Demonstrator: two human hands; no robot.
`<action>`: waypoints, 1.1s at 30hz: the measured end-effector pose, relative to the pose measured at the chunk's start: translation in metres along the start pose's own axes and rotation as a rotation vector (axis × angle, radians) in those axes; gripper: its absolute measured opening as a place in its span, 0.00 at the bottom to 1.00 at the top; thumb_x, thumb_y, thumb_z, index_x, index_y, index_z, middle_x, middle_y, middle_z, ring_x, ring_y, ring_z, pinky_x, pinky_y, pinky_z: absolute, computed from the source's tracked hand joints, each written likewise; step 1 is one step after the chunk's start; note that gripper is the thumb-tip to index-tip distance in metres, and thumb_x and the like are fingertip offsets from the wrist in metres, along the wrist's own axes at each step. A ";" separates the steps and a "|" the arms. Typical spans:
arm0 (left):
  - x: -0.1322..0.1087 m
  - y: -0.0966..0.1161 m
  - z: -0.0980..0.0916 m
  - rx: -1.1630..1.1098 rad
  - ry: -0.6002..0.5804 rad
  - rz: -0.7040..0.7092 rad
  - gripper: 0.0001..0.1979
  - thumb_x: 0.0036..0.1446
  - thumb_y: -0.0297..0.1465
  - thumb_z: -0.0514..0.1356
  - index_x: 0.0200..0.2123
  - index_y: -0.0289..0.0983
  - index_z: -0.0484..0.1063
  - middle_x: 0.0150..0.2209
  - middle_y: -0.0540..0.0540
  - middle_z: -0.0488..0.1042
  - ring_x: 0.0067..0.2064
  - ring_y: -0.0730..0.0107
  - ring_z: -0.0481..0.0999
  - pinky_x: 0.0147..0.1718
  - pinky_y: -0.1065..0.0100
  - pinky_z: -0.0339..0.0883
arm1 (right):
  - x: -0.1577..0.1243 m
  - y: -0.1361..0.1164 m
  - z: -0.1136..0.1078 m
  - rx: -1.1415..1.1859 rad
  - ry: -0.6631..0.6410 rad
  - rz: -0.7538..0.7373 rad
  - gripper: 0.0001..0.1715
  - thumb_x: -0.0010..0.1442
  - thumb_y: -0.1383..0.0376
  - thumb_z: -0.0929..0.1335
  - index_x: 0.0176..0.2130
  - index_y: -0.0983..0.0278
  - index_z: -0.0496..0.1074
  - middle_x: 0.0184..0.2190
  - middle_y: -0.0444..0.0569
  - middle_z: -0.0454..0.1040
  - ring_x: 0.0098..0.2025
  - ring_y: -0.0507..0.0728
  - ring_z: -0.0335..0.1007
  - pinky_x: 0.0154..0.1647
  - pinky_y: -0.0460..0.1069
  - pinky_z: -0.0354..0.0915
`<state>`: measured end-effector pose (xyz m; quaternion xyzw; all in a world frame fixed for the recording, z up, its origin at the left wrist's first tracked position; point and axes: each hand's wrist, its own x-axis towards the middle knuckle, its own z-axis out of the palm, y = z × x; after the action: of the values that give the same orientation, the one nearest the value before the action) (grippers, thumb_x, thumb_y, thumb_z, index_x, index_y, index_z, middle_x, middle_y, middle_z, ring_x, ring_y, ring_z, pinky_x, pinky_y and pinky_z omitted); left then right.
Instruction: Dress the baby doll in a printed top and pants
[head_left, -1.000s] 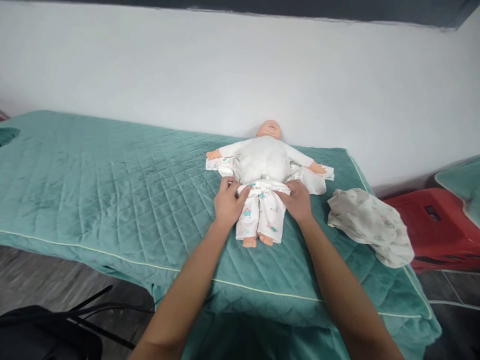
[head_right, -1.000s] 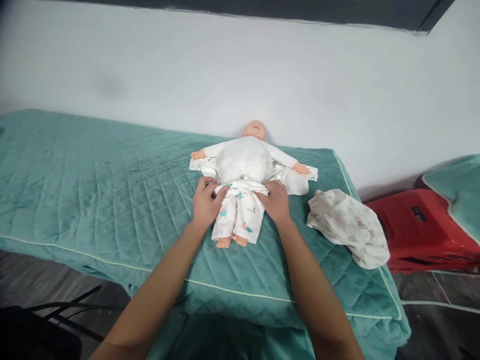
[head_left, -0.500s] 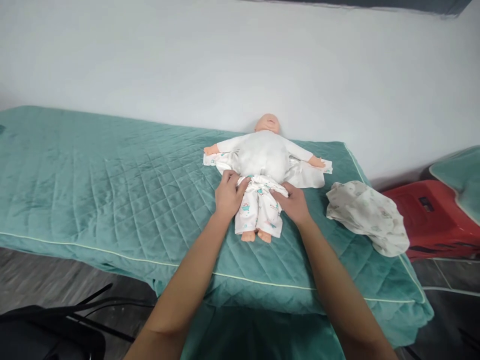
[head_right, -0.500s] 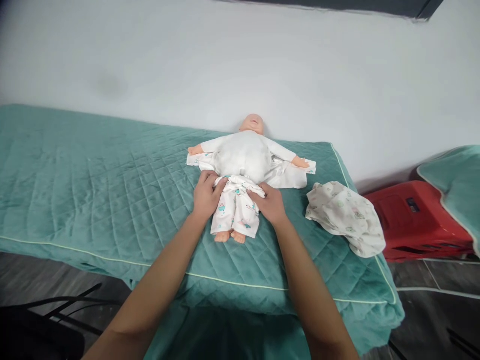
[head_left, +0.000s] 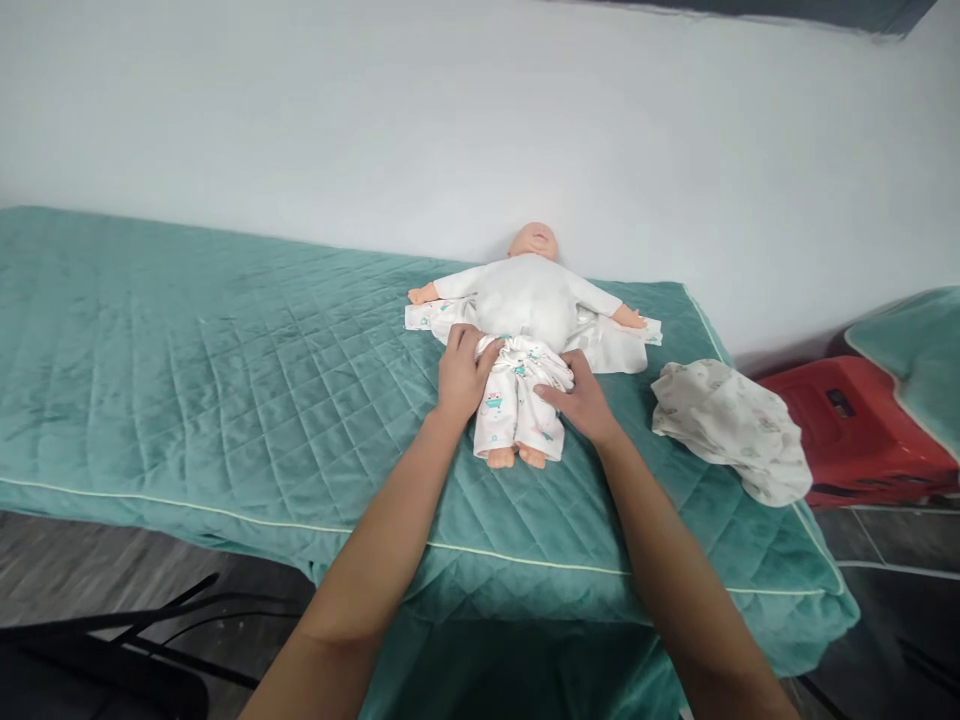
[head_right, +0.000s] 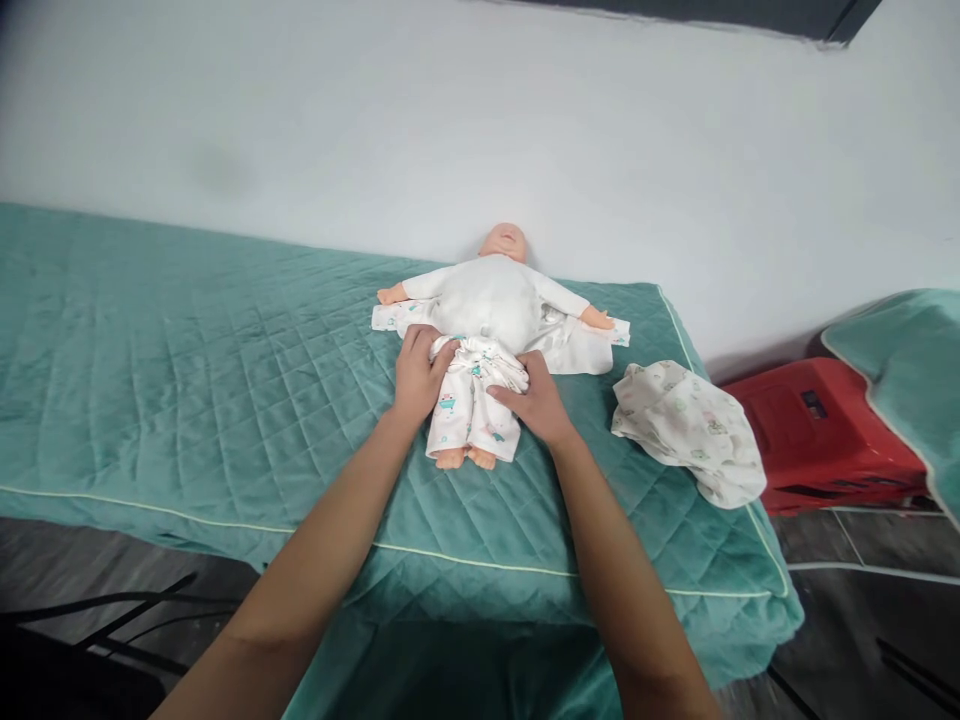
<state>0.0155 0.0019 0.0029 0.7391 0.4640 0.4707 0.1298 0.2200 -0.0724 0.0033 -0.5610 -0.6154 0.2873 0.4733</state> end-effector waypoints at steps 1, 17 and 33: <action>-0.002 0.001 -0.001 -0.013 0.005 -0.011 0.10 0.68 0.39 0.57 0.40 0.39 0.70 0.44 0.44 0.70 0.47 0.64 0.73 0.49 0.66 0.67 | 0.000 0.000 0.000 -0.018 -0.001 -0.014 0.26 0.53 0.48 0.75 0.39 0.60 0.65 0.37 0.42 0.63 0.39 0.54 0.61 0.41 0.50 0.62; -0.076 0.022 -0.034 -0.072 -0.172 -0.122 0.12 0.61 0.40 0.63 0.42 0.39 0.70 0.56 0.41 0.67 0.52 0.61 0.74 0.47 0.61 0.70 | 0.004 -0.003 0.000 -0.127 0.108 0.051 0.12 0.55 0.56 0.71 0.35 0.62 0.73 0.31 0.43 0.74 0.35 0.56 0.67 0.38 0.49 0.61; -0.067 0.015 -0.030 -0.206 -0.195 -0.224 0.06 0.57 0.34 0.63 0.35 0.38 0.72 0.55 0.41 0.66 0.58 0.58 0.70 0.59 0.58 0.64 | -0.081 -0.037 0.003 -0.223 -0.188 -0.033 0.53 0.42 0.48 0.81 0.59 0.61 0.63 0.55 0.57 0.71 0.58 0.71 0.68 0.59 0.64 0.64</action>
<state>-0.0089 -0.0673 -0.0107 0.7078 0.4779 0.4245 0.3009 0.1960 -0.1571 0.0138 -0.5706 -0.6943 0.2605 0.3529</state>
